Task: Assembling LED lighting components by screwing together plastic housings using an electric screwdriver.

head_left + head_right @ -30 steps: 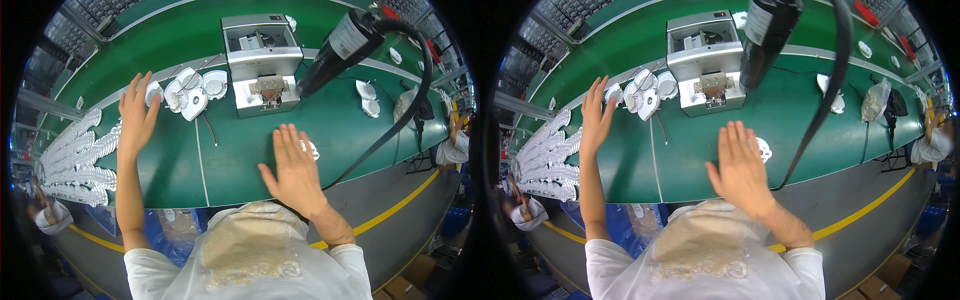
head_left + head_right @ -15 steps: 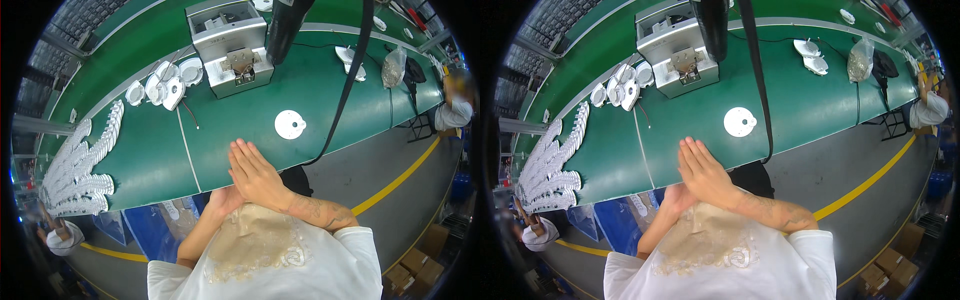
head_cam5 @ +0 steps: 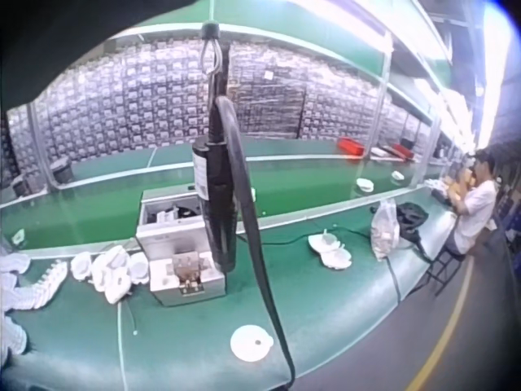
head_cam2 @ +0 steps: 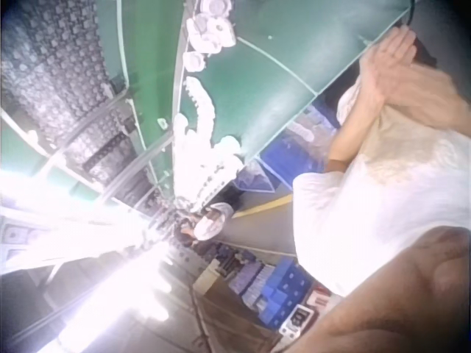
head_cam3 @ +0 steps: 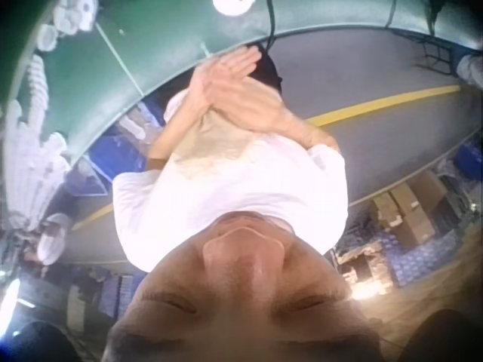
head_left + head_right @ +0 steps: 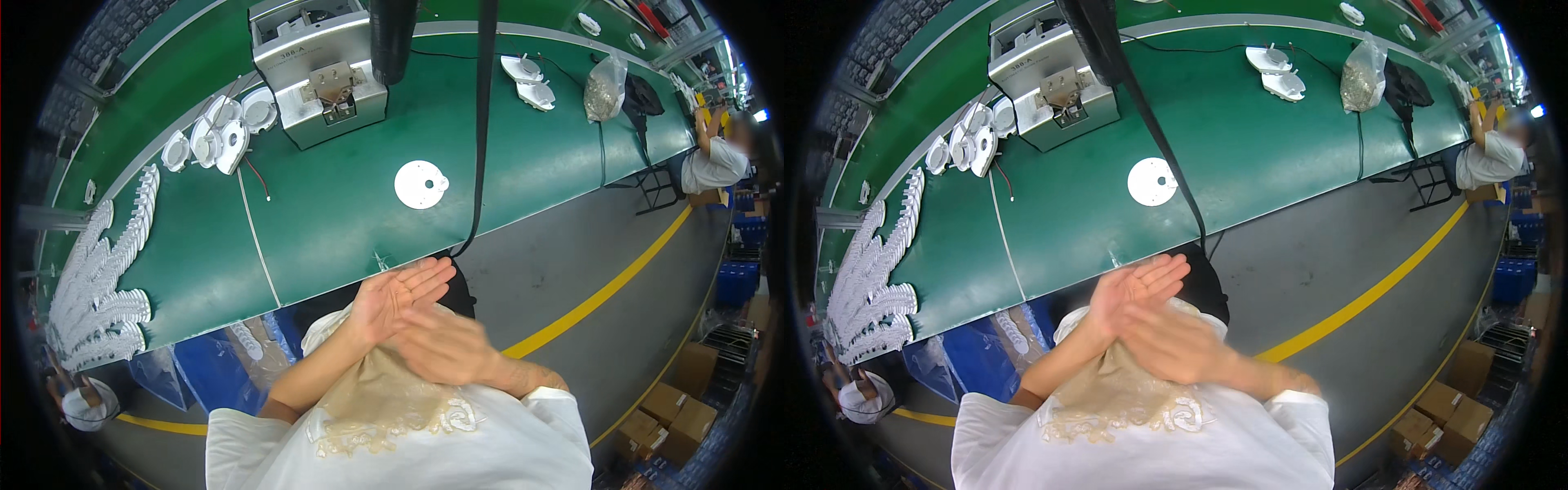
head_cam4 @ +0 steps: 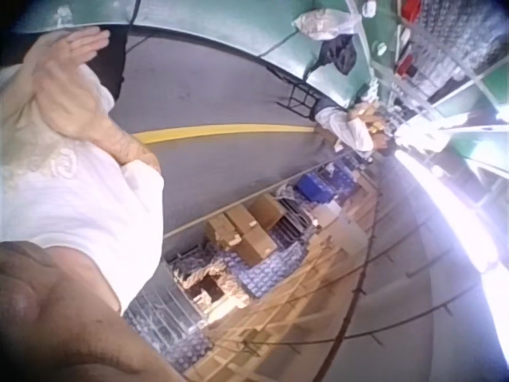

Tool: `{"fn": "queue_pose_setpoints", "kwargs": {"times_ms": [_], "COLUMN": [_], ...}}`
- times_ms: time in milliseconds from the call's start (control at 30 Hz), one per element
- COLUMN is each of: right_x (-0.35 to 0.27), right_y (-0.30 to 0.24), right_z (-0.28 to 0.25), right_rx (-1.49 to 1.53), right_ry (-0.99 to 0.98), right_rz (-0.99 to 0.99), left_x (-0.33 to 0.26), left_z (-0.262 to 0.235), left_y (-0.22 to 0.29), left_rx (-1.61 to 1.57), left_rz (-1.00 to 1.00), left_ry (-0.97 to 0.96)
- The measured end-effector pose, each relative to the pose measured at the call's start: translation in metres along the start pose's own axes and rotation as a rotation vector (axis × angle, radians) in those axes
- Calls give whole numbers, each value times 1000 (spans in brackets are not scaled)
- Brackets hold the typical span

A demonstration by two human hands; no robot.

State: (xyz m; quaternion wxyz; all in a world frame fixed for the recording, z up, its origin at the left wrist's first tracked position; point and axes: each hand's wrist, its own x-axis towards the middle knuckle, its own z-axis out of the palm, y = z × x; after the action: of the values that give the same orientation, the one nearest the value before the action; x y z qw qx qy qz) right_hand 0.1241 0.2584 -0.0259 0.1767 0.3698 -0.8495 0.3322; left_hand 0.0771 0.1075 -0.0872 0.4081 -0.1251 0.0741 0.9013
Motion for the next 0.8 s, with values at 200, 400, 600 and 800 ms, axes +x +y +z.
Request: {"fn": "queue_pose_setpoints", "kwargs": {"times_ms": [200,400,600,800], "right_x": [13,10,-44,-44], "right_y": [93,108,55,28], "right_z": [-51,-48,-53,-56], "right_rx": [-205,-236,-159,40], "right_ry": [361,72,-46,214], "right_rz": [335,256,302,365], "left_x": [41,88,106,77], "left_z": [-5,-3,7,16], "left_y": [-21,-42,-50,-54], "left_rx": [-37,56,-22,-88], "left_rz": [-261,-332,-204,-205], "left_ry": [65,-47,-96,-77]}}
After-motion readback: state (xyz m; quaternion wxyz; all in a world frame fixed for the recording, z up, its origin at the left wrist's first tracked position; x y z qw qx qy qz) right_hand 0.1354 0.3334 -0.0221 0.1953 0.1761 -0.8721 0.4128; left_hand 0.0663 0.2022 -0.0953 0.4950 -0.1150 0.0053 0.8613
